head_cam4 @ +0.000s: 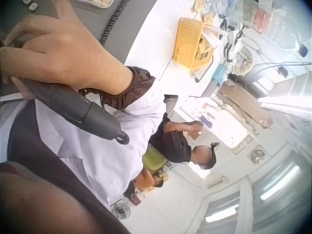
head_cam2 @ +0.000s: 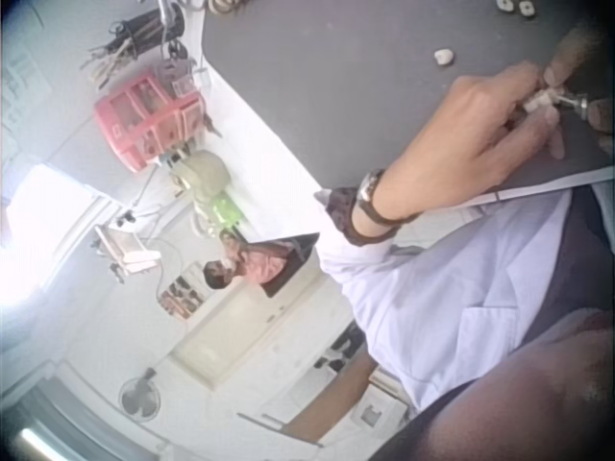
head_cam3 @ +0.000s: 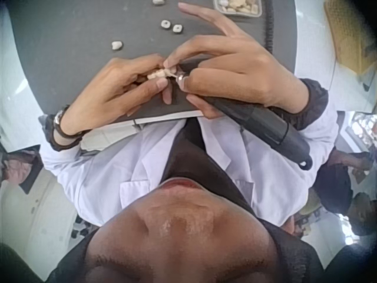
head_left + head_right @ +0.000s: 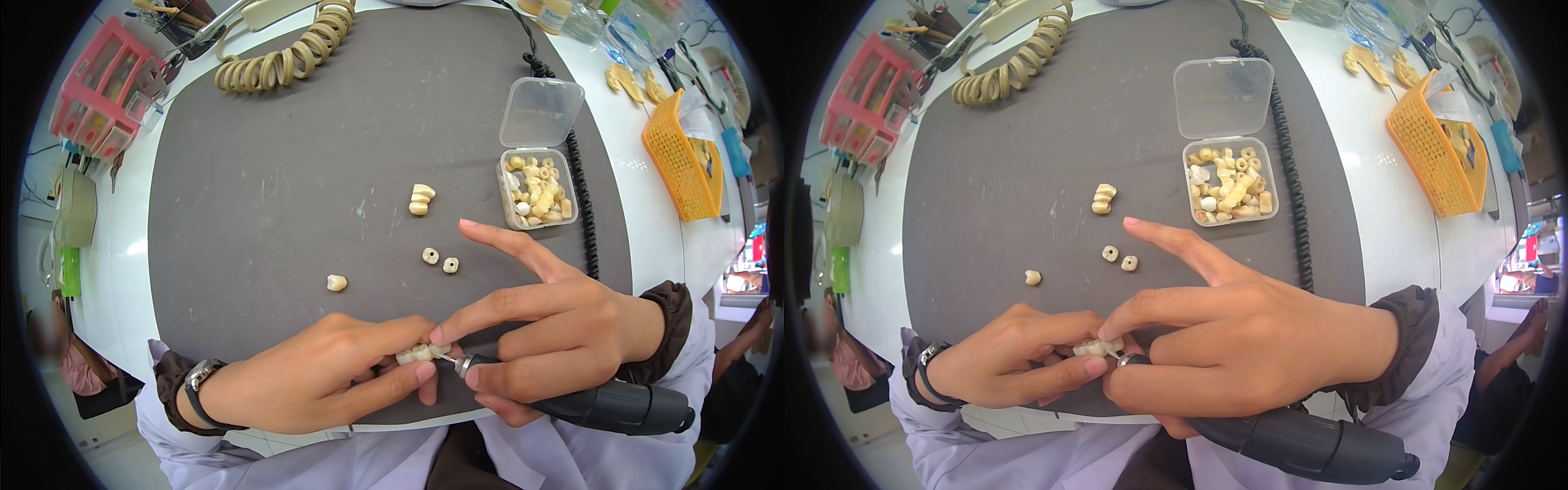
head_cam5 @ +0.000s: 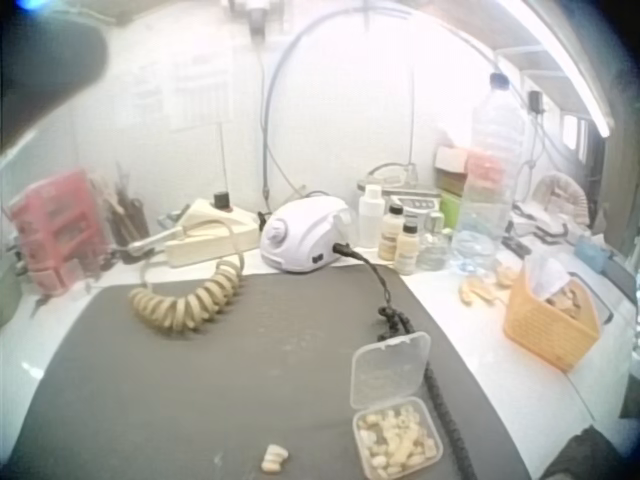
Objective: The person uses a rotary tool to polish and refine a dental bridge over a work mat, holding the prosthesis by hand and applying the tool to various surfaces while other dental components are visible in a container nearby.
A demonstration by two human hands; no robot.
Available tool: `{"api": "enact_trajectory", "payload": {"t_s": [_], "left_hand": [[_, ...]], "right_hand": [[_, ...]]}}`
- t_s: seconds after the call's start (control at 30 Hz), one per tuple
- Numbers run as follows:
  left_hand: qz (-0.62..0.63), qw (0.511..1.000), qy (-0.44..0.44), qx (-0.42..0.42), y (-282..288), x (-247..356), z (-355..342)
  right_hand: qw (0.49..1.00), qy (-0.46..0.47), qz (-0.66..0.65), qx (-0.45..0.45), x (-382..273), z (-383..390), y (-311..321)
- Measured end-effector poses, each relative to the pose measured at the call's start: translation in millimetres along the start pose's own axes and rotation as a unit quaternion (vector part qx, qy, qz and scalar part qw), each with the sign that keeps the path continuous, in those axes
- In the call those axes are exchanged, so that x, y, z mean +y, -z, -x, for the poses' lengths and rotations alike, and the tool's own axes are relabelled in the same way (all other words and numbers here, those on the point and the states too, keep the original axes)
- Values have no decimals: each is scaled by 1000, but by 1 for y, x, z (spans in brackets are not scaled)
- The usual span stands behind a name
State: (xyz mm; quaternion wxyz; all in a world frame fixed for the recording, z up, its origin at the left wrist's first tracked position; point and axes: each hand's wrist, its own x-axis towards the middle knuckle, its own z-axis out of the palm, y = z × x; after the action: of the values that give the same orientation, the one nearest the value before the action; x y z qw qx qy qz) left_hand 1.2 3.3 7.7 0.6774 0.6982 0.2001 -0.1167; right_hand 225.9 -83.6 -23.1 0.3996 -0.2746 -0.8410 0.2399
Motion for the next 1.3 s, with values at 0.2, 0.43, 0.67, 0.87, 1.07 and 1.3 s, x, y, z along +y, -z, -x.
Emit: {"api": "enact_trajectory", "payload": {"t_s": [0.2,0.43,0.67,0.87,1.07,1.3], "left_hand": [[4,1000,10,-5,1,1,-1],[-8,1000,-20,15,-2,-7,-1],[11,1000,16,-10,1,2,-1],[5,999,-31,4,-1,-7,-1],[8,1000,-27,6,-1,-6,-1],[12,1000,-29,-3,0,-9,-1]], "right_hand": [[1000,-2,-1,0,1,1,-1],[1000,-18,-8,-10,-1,-1,2],[999,-46,-27,0,-3,-1,4],[999,-33,-22,15,-1,0,1],[999,-26,-20,5,-2,0,1],[999,-24,-20,-7,-1,-1,2]]}}
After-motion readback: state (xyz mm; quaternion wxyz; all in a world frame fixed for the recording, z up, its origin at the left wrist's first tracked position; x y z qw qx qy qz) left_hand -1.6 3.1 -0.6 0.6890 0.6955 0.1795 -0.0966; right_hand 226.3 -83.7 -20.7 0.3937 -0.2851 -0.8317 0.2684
